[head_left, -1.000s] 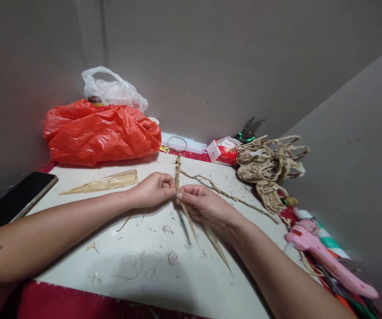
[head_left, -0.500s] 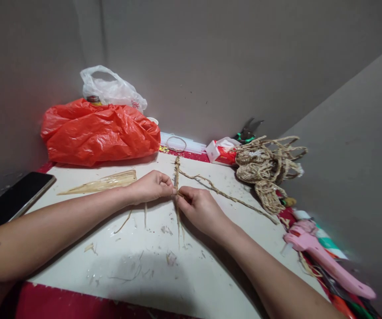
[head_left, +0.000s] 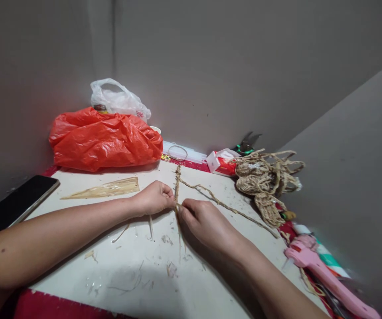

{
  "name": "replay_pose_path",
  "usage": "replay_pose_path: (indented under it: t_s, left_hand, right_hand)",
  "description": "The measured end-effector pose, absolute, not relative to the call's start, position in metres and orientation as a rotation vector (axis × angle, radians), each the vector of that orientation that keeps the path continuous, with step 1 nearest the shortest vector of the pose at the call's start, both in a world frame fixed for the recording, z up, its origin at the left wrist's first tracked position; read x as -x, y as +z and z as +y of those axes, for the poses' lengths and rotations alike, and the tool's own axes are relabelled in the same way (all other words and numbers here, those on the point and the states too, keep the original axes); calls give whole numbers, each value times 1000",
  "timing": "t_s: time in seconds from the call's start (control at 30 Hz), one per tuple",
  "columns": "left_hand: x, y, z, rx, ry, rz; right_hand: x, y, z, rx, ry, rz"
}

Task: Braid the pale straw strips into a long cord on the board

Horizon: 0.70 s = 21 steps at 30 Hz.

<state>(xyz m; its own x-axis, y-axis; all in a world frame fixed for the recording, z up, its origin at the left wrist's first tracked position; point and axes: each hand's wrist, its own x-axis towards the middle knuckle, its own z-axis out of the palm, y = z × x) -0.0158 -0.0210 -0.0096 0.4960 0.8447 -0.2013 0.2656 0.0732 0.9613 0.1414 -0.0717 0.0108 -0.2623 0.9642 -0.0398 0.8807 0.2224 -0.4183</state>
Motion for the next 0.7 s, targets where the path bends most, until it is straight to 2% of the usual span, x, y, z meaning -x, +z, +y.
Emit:
replay_pose_path:
  t_s: [0.2, 0.7]
  left_hand:
    - [17, -17, -19, -1434, 637, 970]
    - [18, -7, -27, -1168, 573, 902]
  right_hand:
    - [-124, 3, -79, 1591, 964, -2057]
    - [-113, -2, -93, 1693, 609, -2273]
